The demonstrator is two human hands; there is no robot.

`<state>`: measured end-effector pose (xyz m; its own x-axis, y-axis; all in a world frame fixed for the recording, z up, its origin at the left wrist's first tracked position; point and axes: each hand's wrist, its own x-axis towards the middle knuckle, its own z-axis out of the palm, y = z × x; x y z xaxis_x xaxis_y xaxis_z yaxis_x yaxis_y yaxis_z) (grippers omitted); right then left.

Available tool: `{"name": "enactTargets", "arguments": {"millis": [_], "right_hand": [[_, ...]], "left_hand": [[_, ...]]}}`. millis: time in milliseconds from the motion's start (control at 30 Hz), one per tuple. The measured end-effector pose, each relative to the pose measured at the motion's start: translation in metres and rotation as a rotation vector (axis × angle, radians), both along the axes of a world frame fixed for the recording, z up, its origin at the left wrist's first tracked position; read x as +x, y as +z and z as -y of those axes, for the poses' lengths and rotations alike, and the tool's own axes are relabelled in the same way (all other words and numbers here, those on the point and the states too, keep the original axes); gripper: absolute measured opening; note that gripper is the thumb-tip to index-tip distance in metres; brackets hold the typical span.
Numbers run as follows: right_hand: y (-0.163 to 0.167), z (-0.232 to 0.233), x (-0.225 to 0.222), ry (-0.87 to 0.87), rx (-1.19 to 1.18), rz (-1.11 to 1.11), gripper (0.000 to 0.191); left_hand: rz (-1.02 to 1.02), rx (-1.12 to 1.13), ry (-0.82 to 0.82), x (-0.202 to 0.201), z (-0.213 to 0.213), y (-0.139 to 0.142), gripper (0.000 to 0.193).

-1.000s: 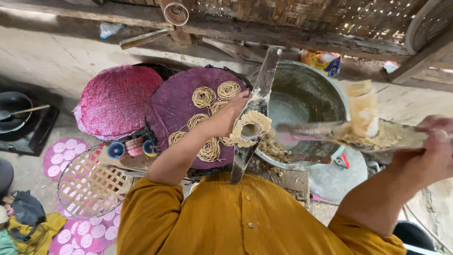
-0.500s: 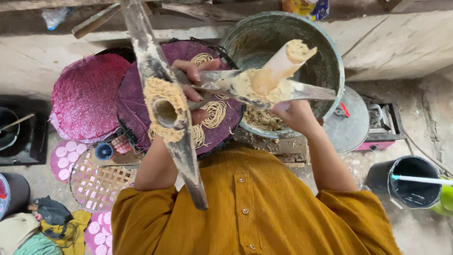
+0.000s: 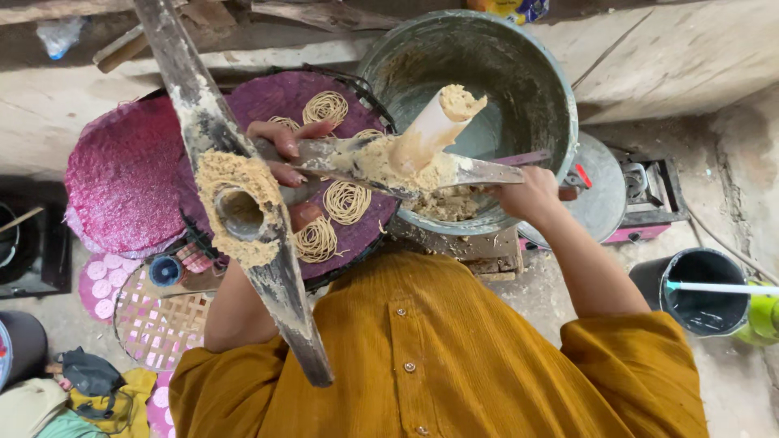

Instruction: The person uses a manual noodle press to extrude dough into thin strands, coiling them into nests on a purple mat. They repeatedly load dough into the press, push the plunger, and arrange the formed noodles. A second person is visible nearby but not interacting with the task.

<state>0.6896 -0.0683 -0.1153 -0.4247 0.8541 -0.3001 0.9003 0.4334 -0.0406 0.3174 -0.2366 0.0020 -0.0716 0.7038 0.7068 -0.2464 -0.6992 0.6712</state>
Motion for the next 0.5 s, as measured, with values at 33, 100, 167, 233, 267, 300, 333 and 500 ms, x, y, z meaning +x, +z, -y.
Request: {"name": "enactTargets", "arguments": {"millis": [33,100,167,233,267,300,333,500], "right_hand": [[-0.005,-0.005,-0.009,0.043,0.020,0.012,0.025],[-0.022,-0.011,-0.034,0.176,0.075,0.030,0.029],[-0.035,-0.018,-0.049,0.210,0.038,0.075,0.033],[-0.043,-0.025,-0.064,0.173,-0.071,0.108,0.037],[-0.045,-0.029,-0.069,0.194,-0.108,0.103,0.037],[-0.047,-0.033,-0.071,0.217,-0.147,0.100,0.038],[-0.048,-0.037,-0.073,0.253,-0.180,-0.068,0.041],[-0.047,-0.045,-0.070,0.321,-0.251,-0.254,0.040]], "left_hand": [[0.003,-0.007,-0.009,0.000,-0.002,0.002,0.036],[-0.048,-0.012,0.011,0.001,-0.008,0.006,0.036],[-0.082,-0.026,0.018,0.005,-0.014,0.008,0.036],[-0.099,-0.052,0.015,0.009,-0.019,0.010,0.036],[-0.097,-0.060,0.031,0.012,-0.021,0.010,0.036],[-0.094,-0.071,0.047,0.015,-0.022,0.010,0.035],[-0.089,-0.082,0.065,0.018,-0.023,0.009,0.035],[-0.119,-0.065,0.033,0.035,-0.031,-0.004,0.040]]}}
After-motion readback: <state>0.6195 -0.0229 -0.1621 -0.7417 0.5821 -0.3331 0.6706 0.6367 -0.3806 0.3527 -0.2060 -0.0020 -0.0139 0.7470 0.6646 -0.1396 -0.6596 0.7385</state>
